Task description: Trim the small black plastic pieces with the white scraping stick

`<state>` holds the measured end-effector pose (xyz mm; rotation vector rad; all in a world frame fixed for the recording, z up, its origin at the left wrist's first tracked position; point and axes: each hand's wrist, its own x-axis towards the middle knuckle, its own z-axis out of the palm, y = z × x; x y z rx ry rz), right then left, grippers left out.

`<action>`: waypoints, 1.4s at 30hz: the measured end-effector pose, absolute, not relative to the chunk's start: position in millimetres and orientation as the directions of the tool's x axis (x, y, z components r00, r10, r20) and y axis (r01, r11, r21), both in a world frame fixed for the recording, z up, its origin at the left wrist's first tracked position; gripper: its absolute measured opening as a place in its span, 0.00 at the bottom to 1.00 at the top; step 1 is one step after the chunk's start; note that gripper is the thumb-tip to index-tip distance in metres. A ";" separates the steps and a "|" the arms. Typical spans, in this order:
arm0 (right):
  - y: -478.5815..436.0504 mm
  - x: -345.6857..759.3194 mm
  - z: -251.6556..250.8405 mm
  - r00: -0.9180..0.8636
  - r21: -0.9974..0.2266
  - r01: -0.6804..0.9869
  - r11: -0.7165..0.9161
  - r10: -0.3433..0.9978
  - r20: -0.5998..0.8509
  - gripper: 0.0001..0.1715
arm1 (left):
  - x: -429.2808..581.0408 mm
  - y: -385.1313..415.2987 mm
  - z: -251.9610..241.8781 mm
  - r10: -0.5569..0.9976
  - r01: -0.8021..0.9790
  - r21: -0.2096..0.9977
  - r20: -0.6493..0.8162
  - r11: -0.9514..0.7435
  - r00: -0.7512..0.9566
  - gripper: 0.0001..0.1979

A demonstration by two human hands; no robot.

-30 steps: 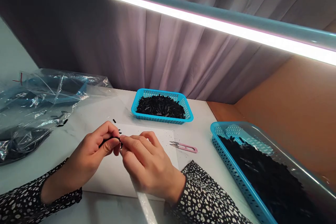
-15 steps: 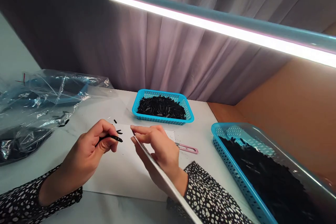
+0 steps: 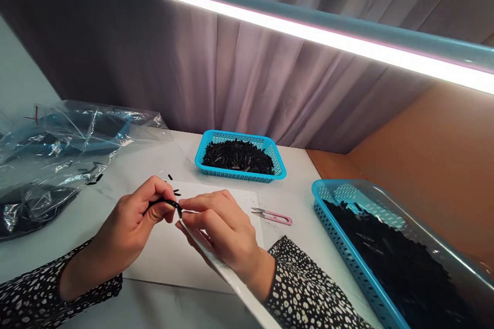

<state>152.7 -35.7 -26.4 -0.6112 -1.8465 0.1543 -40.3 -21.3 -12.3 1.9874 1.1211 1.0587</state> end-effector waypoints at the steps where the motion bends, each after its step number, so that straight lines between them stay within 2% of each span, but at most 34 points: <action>1: -34.7 152.8 -26.3 -0.242 -0.389 0.326 0.861 0.474 0.846 0.09 | -40.5 -21.4 -12.3 0.885 0.390 0.804 0.337 -0.448 0.321 0.06; 6: -31.5 152.7 -29.0 -0.270 -0.366 0.319 0.875 0.453 0.849 0.06 | -41.5 -22.5 -14.9 0.896 0.352 0.840 0.304 -0.412 0.324 0.06; 8: -31.2 153.1 -30.4 -0.303 -0.303 0.338 0.891 0.408 0.861 0.07 | -40.9 -21.9 -14.9 0.912 0.302 0.886 0.251 -0.352 0.326 0.06; 13: -29.8 154.8 -32.9 -0.471 -0.006 0.411 0.912 0.218 0.855 0.11 | -37.0 -20.4 -7.3 0.906 0.096 0.995 -0.040 -0.001 0.422 0.11; 16: -28.5 154.6 -33.8 -0.465 0.033 0.449 0.893 0.202 0.862 0.14 | -35.3 -21.4 -1.6 0.849 0.029 0.979 -0.189 0.201 0.493 0.17; 19: -27.1 155.0 -34.3 -0.400 -0.010 0.492 0.870 0.236 0.885 0.12 | -34.5 -21.8 1.0 0.820 0.012 0.957 -0.254 0.289 0.514 0.20; 21: -25.8 155.7 -35.1 -0.333 -0.073 0.512 0.856 0.276 0.902 0.09 | -34.3 -21.2 0.9 0.834 0.012 0.960 -0.250 0.281 0.492 0.19; 22: -25.0 156.1 -35.8 -0.280 -0.142 0.513 0.846 0.322 0.905 0.08 | -34.2 -20.8 0.5 0.852 0.013 0.967 -0.230 0.254 0.471 0.18; 24: -23.2 156.6 -37.5 -0.135 -0.361 0.488 0.795 0.478 0.868 0.06 | -34.3 -20.1 -0.2 0.895 0.023 0.987 -0.156 0.161 0.417 0.15; 27: -20.5 156.6 -39.8 0.021 -0.658 0.389 0.645 0.708 0.706 0.02 | -34.5 -20.6 -0.7 0.929 0.065 0.997 -0.055 0.034 0.365 0.10; 31: -20.1 152.2 -41.3 -0.049 -0.859 0.175 0.481 0.876 0.481 0.20 | -34.3 -22.7 -3.5 0.941 0.110 0.993 0.003 -0.043 0.337 0.07; 33: -21.3 146.8 -41.5 -0.122 -0.917 0.077 0.391 0.917 0.381 0.26 | -34.3 -23.4 -7.3 0.942 0.154 0.984 0.033 -0.089 0.334 0.07; 35: -22.3 141.1 -41.0 -0.190 -0.940 0.022 0.340 0.925 0.330 0.25 | -34.4 -23.6 -12.1 0.937 0.229 0.959 0.079 -0.164 0.340 0.07; 38: -21.8 138.2 -38.6 -0.252 -0.947 -0.024 0.319 0.915 0.315 0.20 | -34.6 -22.8 -18.3 0.925 0.316 0.912 0.145 -0.262 0.350 0.08; 40: -19.3 141.8 -37.0 -0.309 -0.950 -0.048 0.309 0.900 0.308 0.15 | -34.7 -21.9 -20.1 0.925 0.313 0.910 0.158 -0.272 0.345 0.07; 42: -15.1 148.2 -36.7 -0.345 -0.932 -0.001 0.364 0.874 0.342 0.09 | -34.8 -21.3 -20.0 0.934 0.276 0.929 0.152 -0.247 0.324 0.07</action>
